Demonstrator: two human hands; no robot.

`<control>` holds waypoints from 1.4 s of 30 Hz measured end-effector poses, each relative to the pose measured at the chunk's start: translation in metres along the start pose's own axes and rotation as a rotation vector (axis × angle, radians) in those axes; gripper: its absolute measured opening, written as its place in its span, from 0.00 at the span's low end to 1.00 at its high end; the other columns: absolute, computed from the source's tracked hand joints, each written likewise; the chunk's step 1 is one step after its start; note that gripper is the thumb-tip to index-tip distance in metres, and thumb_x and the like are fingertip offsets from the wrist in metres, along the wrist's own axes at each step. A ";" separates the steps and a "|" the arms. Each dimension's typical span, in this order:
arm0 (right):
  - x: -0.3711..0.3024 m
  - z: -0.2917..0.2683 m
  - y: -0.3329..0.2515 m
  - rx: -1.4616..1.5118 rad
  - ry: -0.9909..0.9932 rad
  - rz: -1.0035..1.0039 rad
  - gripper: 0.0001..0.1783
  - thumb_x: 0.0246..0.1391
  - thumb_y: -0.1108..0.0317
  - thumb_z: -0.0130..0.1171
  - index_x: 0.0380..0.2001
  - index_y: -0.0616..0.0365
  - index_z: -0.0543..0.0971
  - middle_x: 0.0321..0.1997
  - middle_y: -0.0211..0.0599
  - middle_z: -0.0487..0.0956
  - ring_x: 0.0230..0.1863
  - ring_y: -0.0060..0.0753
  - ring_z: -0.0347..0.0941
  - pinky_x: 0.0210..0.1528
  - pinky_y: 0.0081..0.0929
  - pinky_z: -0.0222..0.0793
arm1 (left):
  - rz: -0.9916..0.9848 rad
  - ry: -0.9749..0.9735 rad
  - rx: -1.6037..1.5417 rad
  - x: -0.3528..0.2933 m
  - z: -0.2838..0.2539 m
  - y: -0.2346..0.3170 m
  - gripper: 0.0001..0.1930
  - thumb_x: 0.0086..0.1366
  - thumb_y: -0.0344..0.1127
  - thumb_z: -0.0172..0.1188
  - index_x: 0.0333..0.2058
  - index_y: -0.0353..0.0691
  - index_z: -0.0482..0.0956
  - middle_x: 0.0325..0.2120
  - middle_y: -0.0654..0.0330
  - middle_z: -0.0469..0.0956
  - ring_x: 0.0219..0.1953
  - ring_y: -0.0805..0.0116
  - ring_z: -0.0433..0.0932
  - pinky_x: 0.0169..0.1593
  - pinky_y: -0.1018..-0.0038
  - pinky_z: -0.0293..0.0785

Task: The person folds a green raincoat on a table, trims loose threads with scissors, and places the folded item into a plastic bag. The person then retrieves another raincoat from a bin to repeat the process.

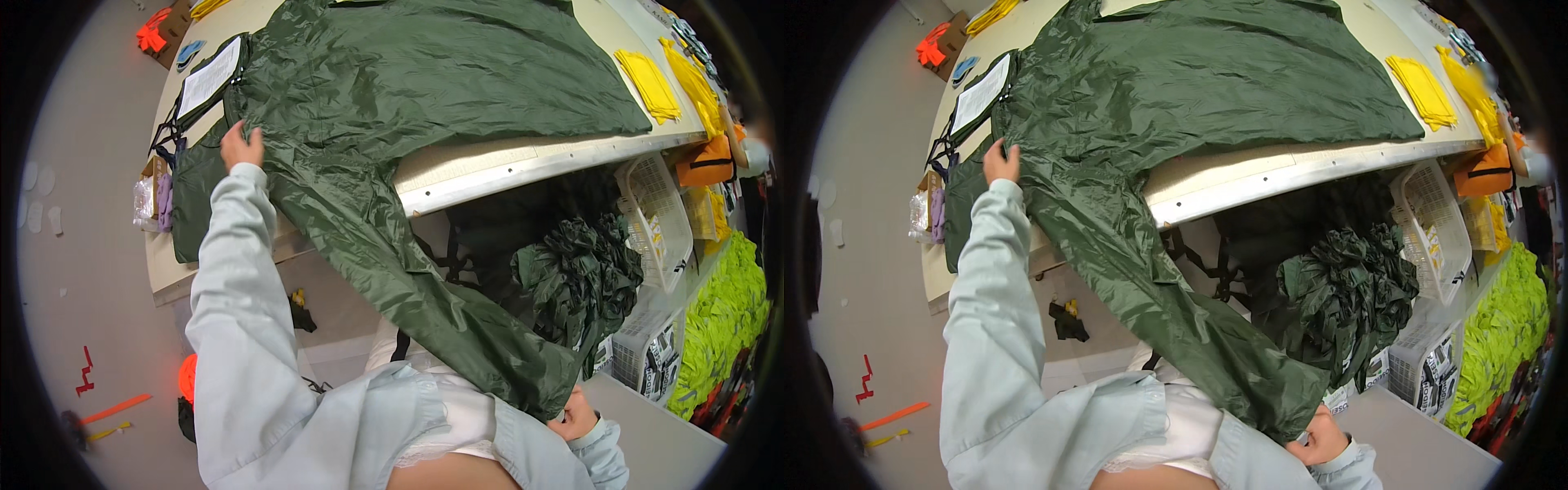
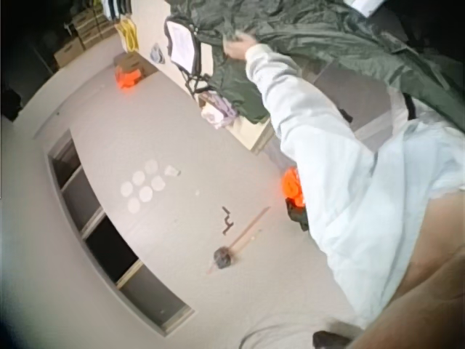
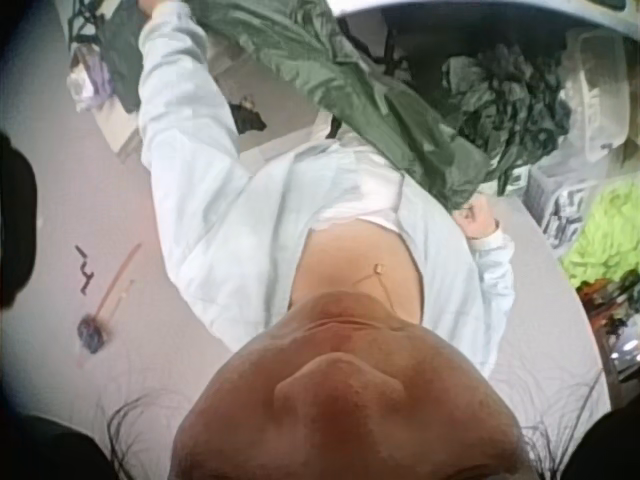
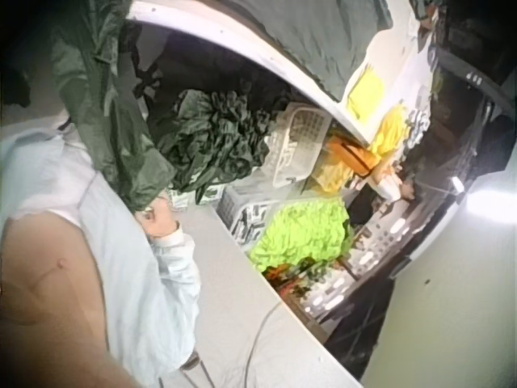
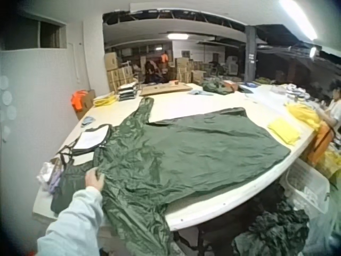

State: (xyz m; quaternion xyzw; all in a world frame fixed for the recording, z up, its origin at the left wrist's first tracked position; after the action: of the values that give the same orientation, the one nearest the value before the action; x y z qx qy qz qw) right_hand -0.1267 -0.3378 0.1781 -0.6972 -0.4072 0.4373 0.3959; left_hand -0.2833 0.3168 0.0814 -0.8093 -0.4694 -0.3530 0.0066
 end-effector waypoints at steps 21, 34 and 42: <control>0.120 0.019 -0.174 0.376 0.059 -0.481 0.08 0.46 0.72 0.59 0.26 0.65 0.72 0.17 0.37 0.70 0.17 0.34 0.68 0.20 0.25 0.60 | -0.002 -1.348 -1.315 -0.241 -0.194 0.208 0.55 0.28 0.58 0.75 0.54 0.30 0.64 0.49 0.54 0.71 0.54 0.61 0.67 0.57 0.70 0.58; 0.326 -0.049 -0.224 -0.485 0.735 -0.914 0.07 0.45 0.66 0.58 0.18 0.55 0.74 0.17 0.33 0.71 0.18 0.38 0.70 0.19 0.31 0.66 | -0.933 -0.070 -1.311 -0.018 -0.067 -0.084 0.23 0.62 0.47 0.52 0.49 0.33 0.69 0.46 0.55 0.72 0.45 0.61 0.73 0.48 0.67 0.70; 0.361 -0.177 0.018 -0.473 0.724 -0.035 0.10 0.48 0.64 0.55 0.31 0.58 0.79 0.29 0.43 0.78 0.32 0.45 0.75 0.34 0.34 0.70 | -0.566 -0.072 -0.259 0.027 0.040 -0.158 0.25 0.58 0.42 0.59 0.50 0.33 0.68 0.49 0.53 0.70 0.51 0.59 0.67 0.52 0.70 0.63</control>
State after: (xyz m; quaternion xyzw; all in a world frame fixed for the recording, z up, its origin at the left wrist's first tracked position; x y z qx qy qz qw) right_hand 0.1452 -0.0486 0.1116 -0.8701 -0.3430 0.0523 0.3501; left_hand -0.3735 0.4396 0.0164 -0.6527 -0.6270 -0.3689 -0.2115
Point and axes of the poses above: each hand's wrist, its own x-axis towards the middle knuckle, its own z-axis out of the palm, y = z × x, the point moved 6 cm from there along x, towards the middle knuckle
